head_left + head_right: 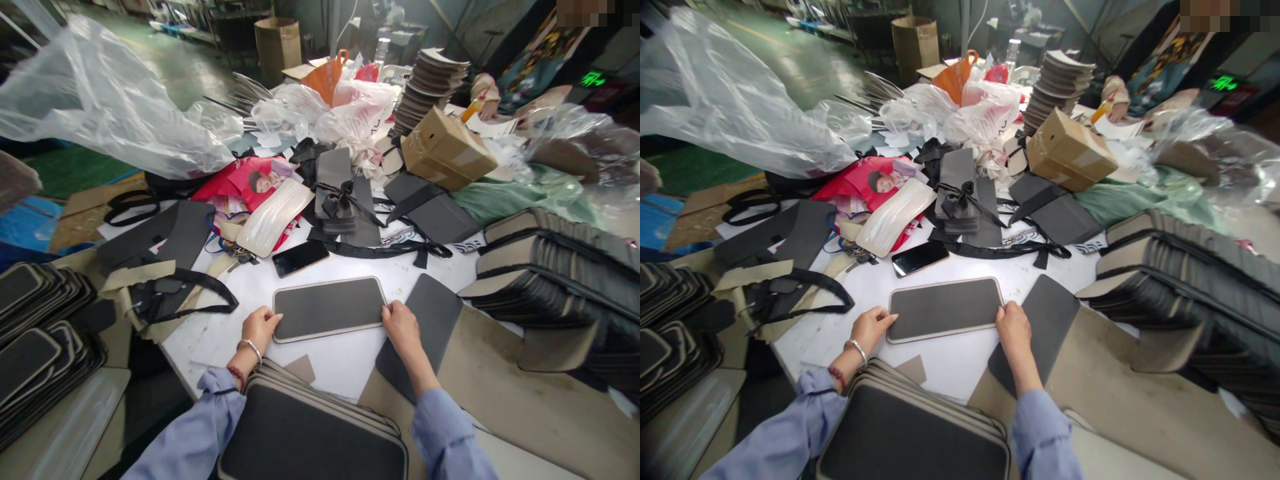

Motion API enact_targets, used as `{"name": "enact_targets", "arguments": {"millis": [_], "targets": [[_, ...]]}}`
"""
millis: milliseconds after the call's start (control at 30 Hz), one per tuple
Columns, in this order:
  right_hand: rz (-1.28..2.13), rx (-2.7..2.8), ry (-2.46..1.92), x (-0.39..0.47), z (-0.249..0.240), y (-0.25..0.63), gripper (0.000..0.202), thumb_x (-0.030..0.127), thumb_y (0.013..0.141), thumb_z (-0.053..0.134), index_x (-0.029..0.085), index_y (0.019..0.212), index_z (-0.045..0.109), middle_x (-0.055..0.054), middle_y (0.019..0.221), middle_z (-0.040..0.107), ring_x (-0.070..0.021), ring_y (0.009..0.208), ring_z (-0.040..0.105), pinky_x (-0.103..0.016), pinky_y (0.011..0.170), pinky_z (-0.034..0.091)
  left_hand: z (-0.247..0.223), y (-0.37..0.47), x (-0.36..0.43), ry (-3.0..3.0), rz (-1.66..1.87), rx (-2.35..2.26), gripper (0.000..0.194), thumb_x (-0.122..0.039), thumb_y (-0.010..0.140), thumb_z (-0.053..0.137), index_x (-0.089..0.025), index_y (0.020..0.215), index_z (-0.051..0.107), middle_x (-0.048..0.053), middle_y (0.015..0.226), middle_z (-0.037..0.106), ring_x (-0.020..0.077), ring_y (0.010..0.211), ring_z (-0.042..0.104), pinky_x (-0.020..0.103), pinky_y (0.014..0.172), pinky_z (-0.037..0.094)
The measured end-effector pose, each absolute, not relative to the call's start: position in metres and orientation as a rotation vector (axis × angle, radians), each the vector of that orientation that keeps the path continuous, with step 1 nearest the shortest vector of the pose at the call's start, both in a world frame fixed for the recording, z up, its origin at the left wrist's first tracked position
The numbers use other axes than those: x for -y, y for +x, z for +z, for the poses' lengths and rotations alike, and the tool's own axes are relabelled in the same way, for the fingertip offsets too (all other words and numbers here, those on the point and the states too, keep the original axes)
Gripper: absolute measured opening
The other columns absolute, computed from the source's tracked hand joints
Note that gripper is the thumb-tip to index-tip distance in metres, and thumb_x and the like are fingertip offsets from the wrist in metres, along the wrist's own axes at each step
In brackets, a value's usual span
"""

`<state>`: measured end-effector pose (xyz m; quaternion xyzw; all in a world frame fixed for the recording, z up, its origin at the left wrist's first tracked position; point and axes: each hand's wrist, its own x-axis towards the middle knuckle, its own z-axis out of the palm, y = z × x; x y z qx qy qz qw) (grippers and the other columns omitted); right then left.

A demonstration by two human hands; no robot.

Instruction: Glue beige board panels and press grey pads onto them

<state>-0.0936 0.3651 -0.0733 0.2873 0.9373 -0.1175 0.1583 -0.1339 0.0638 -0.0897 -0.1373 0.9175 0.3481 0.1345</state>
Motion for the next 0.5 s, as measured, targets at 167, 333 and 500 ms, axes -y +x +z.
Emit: {"name": "enact_targets", "arguments": {"millis": [167,333,500], "targets": [[-0.325,-2.646,0.837,-0.3646,-0.0699,-0.0967,0.026,0.03,0.087,0.037,0.015,0.093,0.058,-0.012,0.093,0.063,-0.0201,0.087,0.059,-0.027,0.07,0.04,-0.0873,-0.1338,-0.0656,-0.437,1.082,-2.635,0.023,-0.029,0.064,0.062,-0.02,0.048,0.049,-0.003,0.048,0.051,0.0139,0.053,0.048,0.025,0.055,0.033],[-0.331,-2.627,0.827,-0.3672,-0.0702,-0.0985,0.028,0.03,0.085,0.037,0.014,0.094,0.059,-0.013,0.092,0.063,-0.0232,0.088,0.06,-0.029,0.069,0.041,-0.0864,-0.1324,-0.0683,-0.462,1.071,-2.65,0.026,-0.025,0.066,0.063,-0.02,0.048,0.046,-0.003,0.049,0.05,0.0138,0.054,0.047,0.025,0.057,0.034],[-0.317,-2.656,0.815,-0.3708,-0.0772,-0.0988,0.031,0.034,0.084,0.038,0.014,0.092,0.06,-0.014,0.091,0.063,-0.025,0.085,0.061,-0.031,0.067,0.042,-0.0898,-0.1317,-0.0703,-0.574,1.005,-2.695,0.021,-0.024,0.065,0.068,-0.021,0.064,0.047,-0.003,0.058,0.05,0.0151,0.061,0.051,0.026,0.062,0.037]]}}
